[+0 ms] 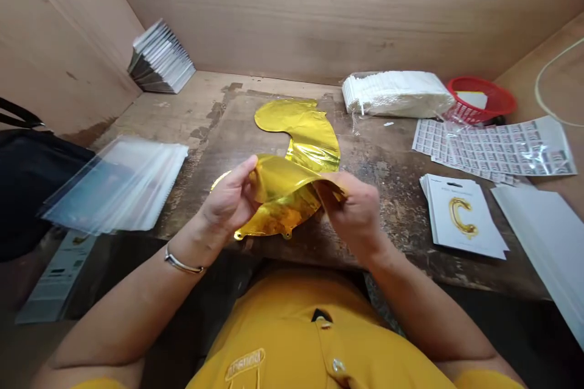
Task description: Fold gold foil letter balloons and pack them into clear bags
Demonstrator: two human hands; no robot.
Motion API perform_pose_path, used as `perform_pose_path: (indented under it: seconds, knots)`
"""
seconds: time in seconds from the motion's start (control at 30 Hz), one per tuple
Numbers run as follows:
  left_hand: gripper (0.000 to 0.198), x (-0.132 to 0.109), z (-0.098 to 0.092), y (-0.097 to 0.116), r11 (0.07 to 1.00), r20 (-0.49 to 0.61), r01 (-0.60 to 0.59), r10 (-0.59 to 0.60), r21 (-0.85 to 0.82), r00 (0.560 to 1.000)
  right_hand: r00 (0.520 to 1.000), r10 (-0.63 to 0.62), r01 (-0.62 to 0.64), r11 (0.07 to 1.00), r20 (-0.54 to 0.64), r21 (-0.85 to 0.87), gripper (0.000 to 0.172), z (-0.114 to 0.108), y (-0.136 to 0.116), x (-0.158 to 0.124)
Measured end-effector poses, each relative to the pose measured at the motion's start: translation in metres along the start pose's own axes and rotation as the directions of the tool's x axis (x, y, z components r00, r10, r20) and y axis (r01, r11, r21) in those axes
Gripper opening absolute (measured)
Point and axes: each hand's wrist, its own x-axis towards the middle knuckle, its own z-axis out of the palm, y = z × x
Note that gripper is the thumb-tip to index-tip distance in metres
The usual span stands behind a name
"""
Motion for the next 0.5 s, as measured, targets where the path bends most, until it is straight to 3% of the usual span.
perform_pose_path:
  seconds: [0.07,0.1,0.17,0.2,0.27,0.33,0.43,0.5]
  knots:
    - [0.029,0.012,-0.022,0.006,0.943,-0.021,-0.223,0.235,0.246,0.972,0.990,-0.124,0.125,0.992,0.073,-0.014,0.020,-0.011,0.004,0.004]
    - [0.027,0.019,-0.033,0.011,0.846,-0.013,-0.358,0.394,0.396,0.919,0.970,-0.202,0.208,0.978,0.137,-0.032,0.020,-0.020,0.005,0.003]
    - [0.020,0.032,-0.045,0.019,0.510,0.158,-0.547,0.620,0.663,0.769,0.905,-0.319,0.353,0.933,0.281,-0.077,0.022,-0.035,0.000,-0.003]
    - [0.020,0.037,-0.046,0.020,0.312,0.318,-0.616,0.642,0.723,0.698,0.871,-0.344,0.397,0.913,0.352,-0.091,0.023,-0.041,-0.004,-0.009]
    - [0.025,0.042,-0.035,0.014,-0.015,0.651,-0.742,0.492,0.670,0.578,0.818,-0.342,0.432,0.896,0.462,-0.102,0.025,-0.048,-0.014,-0.023]
    - [0.031,0.044,-0.016,-0.004,-0.182,0.836,-0.821,0.221,0.541,0.503,0.788,-0.313,0.421,0.902,0.530,-0.093,0.028,-0.051,-0.024,-0.036]
    - [0.036,0.042,0.008,-0.038,-0.267,0.877,-0.865,-0.115,0.425,0.466,0.748,-0.216,0.324,0.944,0.627,-0.061,0.029,-0.059,-0.038,-0.044]
    - [0.039,0.041,0.013,-0.053,-0.244,0.881,-0.910,-0.260,0.336,0.395,0.710,-0.157,0.238,0.971,0.687,-0.024,0.030,-0.069,-0.044,-0.038]
